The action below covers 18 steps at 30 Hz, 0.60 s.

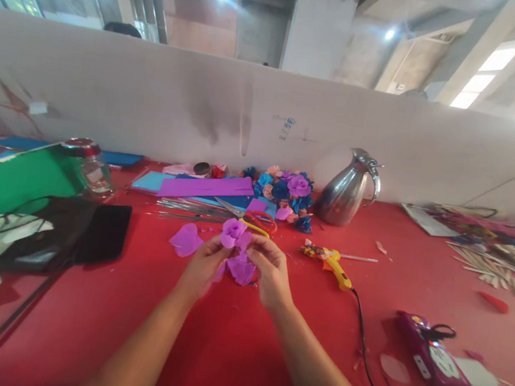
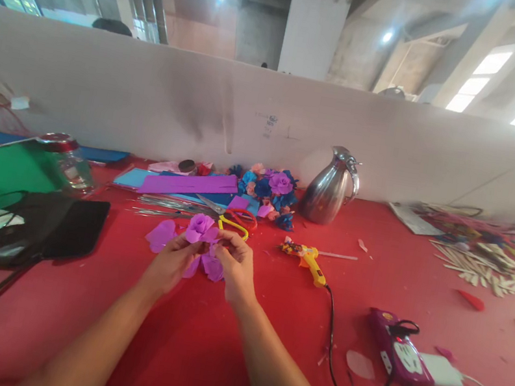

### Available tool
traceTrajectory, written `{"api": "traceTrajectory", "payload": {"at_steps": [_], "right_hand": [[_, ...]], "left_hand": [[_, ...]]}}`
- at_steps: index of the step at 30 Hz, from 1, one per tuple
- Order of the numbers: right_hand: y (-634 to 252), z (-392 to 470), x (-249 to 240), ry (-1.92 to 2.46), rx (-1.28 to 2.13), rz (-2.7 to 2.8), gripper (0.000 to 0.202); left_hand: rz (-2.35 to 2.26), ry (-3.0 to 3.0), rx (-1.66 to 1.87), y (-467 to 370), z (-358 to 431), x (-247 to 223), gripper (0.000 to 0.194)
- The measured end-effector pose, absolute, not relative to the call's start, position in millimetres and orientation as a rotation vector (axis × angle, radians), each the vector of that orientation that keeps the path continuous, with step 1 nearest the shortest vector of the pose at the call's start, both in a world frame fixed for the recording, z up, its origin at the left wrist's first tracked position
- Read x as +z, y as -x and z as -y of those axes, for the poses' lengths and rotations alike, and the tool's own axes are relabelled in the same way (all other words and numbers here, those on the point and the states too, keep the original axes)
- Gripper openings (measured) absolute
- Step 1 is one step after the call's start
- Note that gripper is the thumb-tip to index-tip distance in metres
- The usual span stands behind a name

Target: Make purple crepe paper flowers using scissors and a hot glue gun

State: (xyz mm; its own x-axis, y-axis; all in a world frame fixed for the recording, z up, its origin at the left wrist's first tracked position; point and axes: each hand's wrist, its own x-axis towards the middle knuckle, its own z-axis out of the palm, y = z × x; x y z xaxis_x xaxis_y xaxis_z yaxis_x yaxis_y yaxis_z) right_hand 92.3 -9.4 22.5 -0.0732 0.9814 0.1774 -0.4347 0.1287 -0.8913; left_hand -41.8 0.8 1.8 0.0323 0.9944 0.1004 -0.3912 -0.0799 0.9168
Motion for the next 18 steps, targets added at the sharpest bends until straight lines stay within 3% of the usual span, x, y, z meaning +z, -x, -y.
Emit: {"api": "traceTrajectory", "payload": {"at_steps": [6,11,18], "right_hand": [[-96.7,6.4,24.1,0.731,1.554,0.868,0.022],[-98.8,5.3,25.2,0.716,1.511,0.908,0.014],[-104.0,3.7,27.2,0.692,1.505,0.822,0.018]], "left_hand": [[-0.919,-1.188,1.371,43.1,-0.1,-1.0,0.026],[-0.891,-1.191,1.353,41.5,0.2,-0.2,0.026],[-0.89,-1.058,1.401,41.4,-2.4,-2.4,0.025]]}}
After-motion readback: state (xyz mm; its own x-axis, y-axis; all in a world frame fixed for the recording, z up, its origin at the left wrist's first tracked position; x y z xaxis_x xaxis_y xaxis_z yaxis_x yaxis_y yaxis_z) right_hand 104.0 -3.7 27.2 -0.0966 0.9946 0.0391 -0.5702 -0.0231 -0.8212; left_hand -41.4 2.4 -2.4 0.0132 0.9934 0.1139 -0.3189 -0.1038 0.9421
